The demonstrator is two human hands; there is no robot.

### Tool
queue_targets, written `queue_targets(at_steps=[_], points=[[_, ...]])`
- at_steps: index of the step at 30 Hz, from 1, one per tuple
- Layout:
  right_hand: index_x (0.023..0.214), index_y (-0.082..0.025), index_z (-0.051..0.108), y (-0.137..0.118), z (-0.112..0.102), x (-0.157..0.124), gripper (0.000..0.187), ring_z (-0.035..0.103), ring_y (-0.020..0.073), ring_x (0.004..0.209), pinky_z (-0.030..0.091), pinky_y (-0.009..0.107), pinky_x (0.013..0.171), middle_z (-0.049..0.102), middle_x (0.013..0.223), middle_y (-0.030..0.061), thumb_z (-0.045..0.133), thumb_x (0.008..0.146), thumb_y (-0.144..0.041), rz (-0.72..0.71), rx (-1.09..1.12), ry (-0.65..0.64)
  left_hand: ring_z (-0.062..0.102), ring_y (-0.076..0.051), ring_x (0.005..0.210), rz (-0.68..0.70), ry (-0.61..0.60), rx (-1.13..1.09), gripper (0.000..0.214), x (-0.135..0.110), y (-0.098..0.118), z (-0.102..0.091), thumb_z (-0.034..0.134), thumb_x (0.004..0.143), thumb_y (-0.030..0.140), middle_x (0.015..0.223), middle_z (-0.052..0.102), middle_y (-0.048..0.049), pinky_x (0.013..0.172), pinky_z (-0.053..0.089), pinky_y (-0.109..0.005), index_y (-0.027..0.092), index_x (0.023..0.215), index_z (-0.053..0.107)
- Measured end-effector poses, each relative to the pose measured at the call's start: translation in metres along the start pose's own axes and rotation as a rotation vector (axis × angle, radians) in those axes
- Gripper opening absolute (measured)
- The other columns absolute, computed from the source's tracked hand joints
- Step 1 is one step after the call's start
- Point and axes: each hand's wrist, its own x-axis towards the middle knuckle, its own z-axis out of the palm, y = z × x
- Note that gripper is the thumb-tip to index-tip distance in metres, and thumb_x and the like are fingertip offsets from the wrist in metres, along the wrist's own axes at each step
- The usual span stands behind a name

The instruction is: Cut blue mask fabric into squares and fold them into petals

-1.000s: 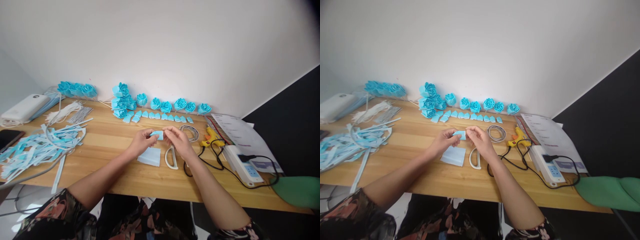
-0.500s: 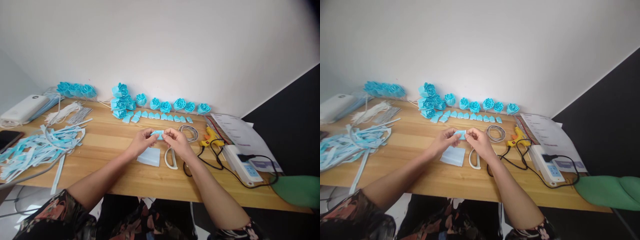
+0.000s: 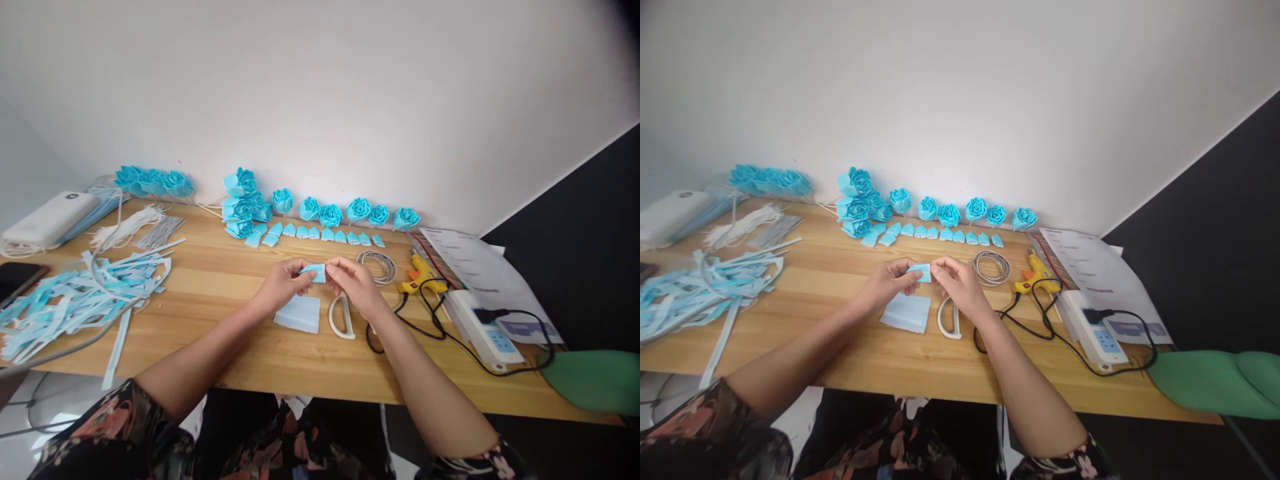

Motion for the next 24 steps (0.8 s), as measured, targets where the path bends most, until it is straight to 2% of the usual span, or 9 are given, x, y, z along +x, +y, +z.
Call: queue_targets(at_steps=[4,18,24], points=[[0.077,-0.020,0.061,0.0013,-0.0003,0.0002,0.031,0.050,0.0121,0.055,0.041,0.022,0.049,0.055,0.064,-0.0014,0.055,0.086,-0.049,0.000,-0.013,-0.012,0.049,-0.008,0.049,-0.018,-0.016,0.041,0.029,-0.0016,0.0018,0.0015,0.066,0.073,0.041,0.057,0.056,0.0022,0.050,0.040,-0.021,0.015,0.070,0.056],[0.075,-0.018,0.060,0.0048,-0.0001,0.0020,0.026,0.044,0.0091,0.049,0.035,0.021,0.047,0.051,0.059,-0.0038,0.060,0.084,-0.043,-0.006,-0.111,0.057,0.050,-0.008,0.050,-0.025,-0.044,0.029,0.036,-0.0023,0.0027,0.0024,0.068,0.072,0.048,0.057,0.057,0.0018,0.050,0.041,-0.021,0.014,0.069,0.056],[0.072,-0.019,0.059,0.0006,-0.0010,0.0008,0.032,0.048,0.0105,0.052,0.038,0.022,0.048,0.055,0.063,-0.0018,0.054,0.087,-0.046,-0.016,-0.051,-0.003,0.051,-0.008,0.049,-0.003,-0.029,0.019,0.032,-0.0011,0.0002,0.0010,0.067,0.074,0.045,0.059,0.058,0.0014,0.050,0.041,-0.021,0.014,0.072,0.056]])
